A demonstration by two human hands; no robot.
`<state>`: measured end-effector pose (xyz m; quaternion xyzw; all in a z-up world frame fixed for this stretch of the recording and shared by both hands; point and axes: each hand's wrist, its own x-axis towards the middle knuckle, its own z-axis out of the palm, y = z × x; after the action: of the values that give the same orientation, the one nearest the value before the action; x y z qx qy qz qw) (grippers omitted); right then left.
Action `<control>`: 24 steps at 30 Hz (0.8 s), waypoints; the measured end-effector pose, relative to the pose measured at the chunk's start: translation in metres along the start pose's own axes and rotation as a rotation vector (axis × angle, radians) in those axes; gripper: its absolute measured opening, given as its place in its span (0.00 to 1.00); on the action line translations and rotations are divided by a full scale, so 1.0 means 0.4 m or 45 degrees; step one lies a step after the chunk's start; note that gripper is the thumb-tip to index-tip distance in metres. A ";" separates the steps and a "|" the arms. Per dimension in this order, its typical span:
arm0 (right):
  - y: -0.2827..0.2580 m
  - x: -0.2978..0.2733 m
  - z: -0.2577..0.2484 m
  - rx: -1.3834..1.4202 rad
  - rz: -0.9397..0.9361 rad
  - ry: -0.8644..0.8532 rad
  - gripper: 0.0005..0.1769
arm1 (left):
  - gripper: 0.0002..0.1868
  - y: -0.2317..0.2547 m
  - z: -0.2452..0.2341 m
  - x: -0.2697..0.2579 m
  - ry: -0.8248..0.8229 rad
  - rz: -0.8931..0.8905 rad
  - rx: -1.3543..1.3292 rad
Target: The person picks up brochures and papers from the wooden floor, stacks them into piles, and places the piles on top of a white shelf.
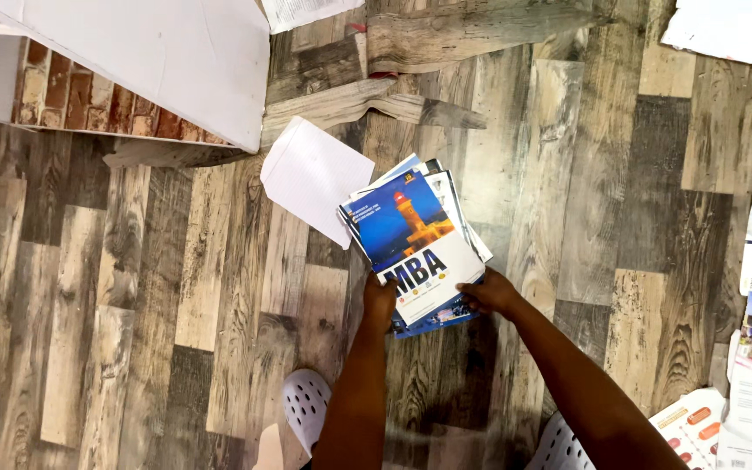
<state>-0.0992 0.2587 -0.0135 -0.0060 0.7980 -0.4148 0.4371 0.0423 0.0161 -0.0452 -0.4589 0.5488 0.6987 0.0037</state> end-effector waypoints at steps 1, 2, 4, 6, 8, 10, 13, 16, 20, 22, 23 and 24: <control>-0.003 0.009 -0.022 -0.257 -0.111 0.052 0.32 | 0.21 0.000 0.000 -0.001 -0.016 -0.014 -0.059; -0.008 0.014 -0.049 -0.317 -0.029 0.137 0.35 | 0.20 0.002 -0.003 -0.004 -0.033 -0.028 -0.118; -0.045 0.031 -0.110 -0.438 0.126 0.311 0.43 | 0.22 0.022 -0.022 -0.007 -0.173 0.008 -0.275; -0.086 0.036 -0.144 -0.358 0.163 0.219 0.45 | 0.22 0.043 -0.048 -0.028 -0.364 0.023 -0.412; -0.116 0.027 -0.150 -0.204 0.202 0.135 0.47 | 0.21 0.070 -0.074 -0.053 -0.605 0.033 -0.537; -0.134 0.015 -0.139 0.028 0.243 0.054 0.51 | 0.20 0.090 -0.091 -0.086 -0.723 0.001 -0.450; -0.143 -0.005 -0.127 0.505 0.246 -0.232 0.43 | 0.20 0.105 -0.111 -0.099 -0.758 -0.062 -0.232; -0.172 -0.005 -0.115 0.400 0.193 -0.252 0.41 | 0.20 0.121 -0.130 -0.073 -0.580 -0.133 0.063; -0.257 -0.016 -0.136 0.228 0.033 -0.135 0.31 | 0.17 0.244 -0.067 -0.020 -0.262 0.169 -0.290; -0.311 -0.024 -0.159 0.127 -0.005 -0.131 0.25 | 0.18 0.357 -0.038 -0.026 -0.183 0.257 -0.340; -0.336 -0.031 -0.173 0.086 -0.052 -0.102 0.23 | 0.19 0.415 -0.018 -0.031 -0.159 0.403 -0.398; -0.358 -0.037 -0.187 0.044 -0.098 -0.072 0.21 | 0.20 0.465 -0.001 -0.039 -0.135 0.548 -0.456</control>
<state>-0.1931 0.2195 0.1128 -0.0408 0.7772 -0.4446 0.4434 -0.0429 -0.0505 0.1071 -0.2880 0.5005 0.7922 -0.1973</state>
